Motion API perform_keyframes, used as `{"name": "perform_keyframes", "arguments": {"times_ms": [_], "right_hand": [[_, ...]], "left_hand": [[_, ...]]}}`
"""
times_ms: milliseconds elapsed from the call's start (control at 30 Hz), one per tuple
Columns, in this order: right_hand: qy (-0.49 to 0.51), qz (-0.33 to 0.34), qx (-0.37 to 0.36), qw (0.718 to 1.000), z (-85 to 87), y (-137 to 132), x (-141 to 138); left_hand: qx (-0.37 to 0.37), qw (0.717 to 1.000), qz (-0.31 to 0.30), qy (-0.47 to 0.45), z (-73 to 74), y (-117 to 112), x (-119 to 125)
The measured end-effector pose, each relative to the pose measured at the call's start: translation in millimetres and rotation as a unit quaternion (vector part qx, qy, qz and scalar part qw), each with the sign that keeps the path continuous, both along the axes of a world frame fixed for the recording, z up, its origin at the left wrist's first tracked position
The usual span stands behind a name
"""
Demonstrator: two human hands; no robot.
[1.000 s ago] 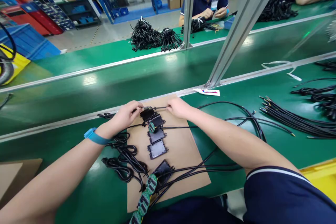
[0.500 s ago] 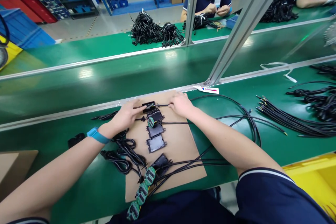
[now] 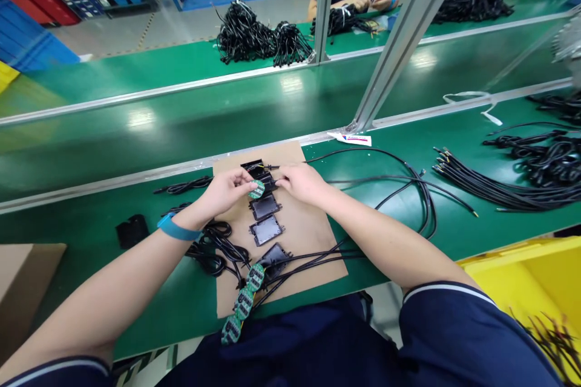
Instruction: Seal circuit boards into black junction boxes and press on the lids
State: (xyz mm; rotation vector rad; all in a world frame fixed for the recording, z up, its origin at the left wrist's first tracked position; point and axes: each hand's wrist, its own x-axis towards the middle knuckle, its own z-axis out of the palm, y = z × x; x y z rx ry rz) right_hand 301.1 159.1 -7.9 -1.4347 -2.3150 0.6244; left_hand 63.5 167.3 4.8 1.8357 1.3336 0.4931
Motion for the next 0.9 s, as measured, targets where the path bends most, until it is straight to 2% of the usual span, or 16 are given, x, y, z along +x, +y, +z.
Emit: {"name": "perform_keyframes", "arguments": {"times_ms": [100, 167, 233, 300, 367, 433, 467, 533, 633, 733, 800, 900], "right_hand": [[-0.108, 0.009, 0.024, 0.994, -1.2, 6.7, -5.0], [-0.128, 0.012, 0.016, 0.992, -1.2, 6.2, -5.3], [-0.116, 0.004, 0.029, 0.993, 2.2, -2.8, 0.5], [-0.081, -0.005, 0.048, 0.996, 8.3, -22.2, 12.4], [-0.033, 0.035, 0.02, 0.999, 14.2, -50.1, 26.6], [0.004, 0.121, -0.057, 0.991, 15.9, -81.0, 37.6], [0.012, 0.16, -0.09, 0.983, 14.6, -95.6, 40.8], [0.01, 0.193, -0.111, 0.975, 8.1, -119.9, 41.7], [-0.002, 0.169, -0.093, 0.981, -4.9, -141.6, 33.8], [-0.011, 0.124, -0.118, 0.985, -10.1, -147.3, 27.2], [-0.007, 0.111, -0.128, 0.986, -6.0, -143.6, 31.9], [0.035, 0.088, -0.127, 0.987, 11.5, -130.7, 60.5]], "left_hand": [[0.0, 0.99, 0.058, 0.131, -1.3, 7.6, 13.2], [0.034, 0.979, 0.076, 0.187, -3.3, 6.8, 16.2], [0.11, 0.968, 0.081, 0.209, -2.4, -3.8, 12.1], [0.193, 0.957, 0.071, 0.204, 3.5, -25.5, 2.4], [0.207, 0.965, -0.006, 0.162, 12.6, -55.6, -9.5], [0.132, 0.974, -0.158, 0.097, 19.5, -88.0, -20.3], [0.091, 0.967, -0.227, 0.073, 20.6, -102.9, -24.3], [0.042, 0.953, -0.296, 0.056, 16.8, -127.1, -28.8], [0.036, 0.958, -0.276, 0.065, 2.5, -146.0, -27.4], [0.05, 0.966, -0.248, 0.061, -5.7, -148.6, -23.8], [0.053, 0.973, -0.223, 0.037, -0.7, -144.8, -25.7], [0.094, 0.986, -0.136, -0.002, 23.0, -133.9, -38.5]]}}
